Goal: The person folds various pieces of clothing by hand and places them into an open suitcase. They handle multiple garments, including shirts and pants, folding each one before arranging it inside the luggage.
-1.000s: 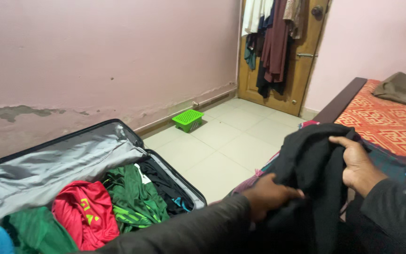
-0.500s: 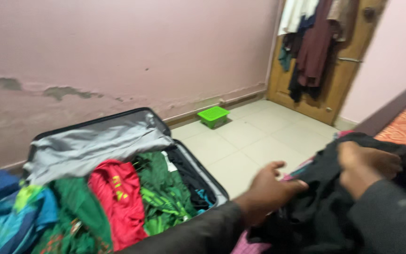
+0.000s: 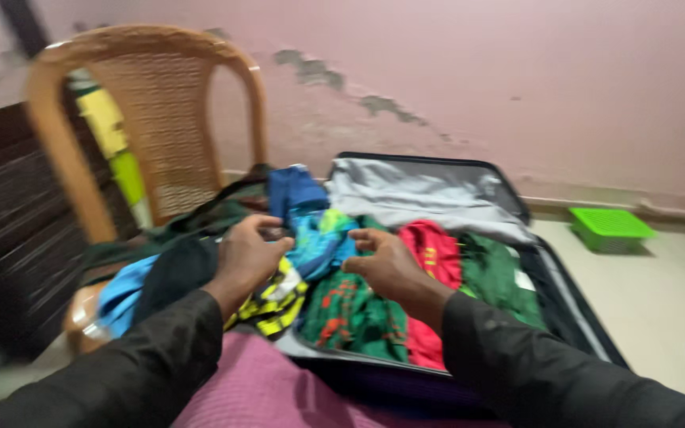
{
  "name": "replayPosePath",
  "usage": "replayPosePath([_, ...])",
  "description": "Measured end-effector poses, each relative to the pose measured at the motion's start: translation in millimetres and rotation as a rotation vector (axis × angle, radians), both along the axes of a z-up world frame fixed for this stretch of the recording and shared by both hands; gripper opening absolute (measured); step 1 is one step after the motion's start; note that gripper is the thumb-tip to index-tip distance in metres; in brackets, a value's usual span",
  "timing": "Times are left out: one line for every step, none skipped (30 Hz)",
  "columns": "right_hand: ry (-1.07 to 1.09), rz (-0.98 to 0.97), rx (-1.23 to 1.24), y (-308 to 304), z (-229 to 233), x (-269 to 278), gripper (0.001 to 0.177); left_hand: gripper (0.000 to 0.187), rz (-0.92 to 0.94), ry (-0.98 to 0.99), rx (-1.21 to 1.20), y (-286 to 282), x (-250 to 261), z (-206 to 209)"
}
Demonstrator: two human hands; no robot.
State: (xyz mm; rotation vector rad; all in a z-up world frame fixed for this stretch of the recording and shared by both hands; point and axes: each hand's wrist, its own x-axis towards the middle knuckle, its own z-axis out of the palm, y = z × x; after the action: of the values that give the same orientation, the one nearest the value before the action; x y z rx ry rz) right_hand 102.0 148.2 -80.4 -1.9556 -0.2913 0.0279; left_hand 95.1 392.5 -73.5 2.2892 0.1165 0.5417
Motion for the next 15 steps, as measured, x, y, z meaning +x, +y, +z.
replayPosePath([0.107,0.047,0.023,23,-5,-1,0.066,0.062,0.157,-0.055,0.143,20,-14,-1])
replayPosePath([0.212,0.08,0.045,43,-7,-2,0.064,0.071,0.296,-0.11,0.293,35,-28,0])
replayPosePath([0.257,0.123,0.08,62,-8,-4,0.063,0.075,0.347,-0.015,0.356,40,-36,2])
replayPosePath([0.302,0.157,0.113,76,-9,-6,0.062,0.08,0.418,0.095,0.425,53,-51,1])
replayPosePath([0.348,0.19,0.146,89,-11,-9,0.06,0.08,0.4,0.35,0.389,57,-59,-2])
replayPosePath([0.357,0.213,0.172,96,-13,-14,0.057,0.08,0.369,0.599,0.345,58,-61,-6])
replayPosePath([0.367,0.237,0.198,102,-13,-19,0.054,0.064,0.376,0.522,0.247,62,-65,-13])
replayPosePath([0.374,0.251,0.224,106,-13,-23,0.051,0.051,0.374,0.442,0.15,64,-67,-24])
replayPosePath([0.398,0.252,0.236,109,-13,-28,0.049,0.043,0.372,0.363,0.053,67,-65,-32])
replayPosePath([0.419,0.249,0.251,111,-12,-32,0.047,0.042,0.362,0.315,0.043,69,-58,-37])
replayPosePath([0.441,0.246,0.266,111,-10,-36,0.045,0.041,0.352,0.268,0.034,70,-51,-41])
replayPosePath([0.474,0.223,0.288,111,-9,-39,0.043,0.04,0.35,0.221,0.022,72,-48,-44])
replayPosePath([0.507,0.201,0.31,110,-7,-42,0.041,0.046,0.36,0.193,0.075,71,-44,-48])
replayPosePath([0.539,0.181,0.336,112,-6,-45,0.039,0.055,0.37,0.164,0.134,69,-40,-50])
replayPosePath([0.557,0.19,0.361,113,-6,-50,0.038,0.065,0.379,0.137,0.196,70,-36,-52])
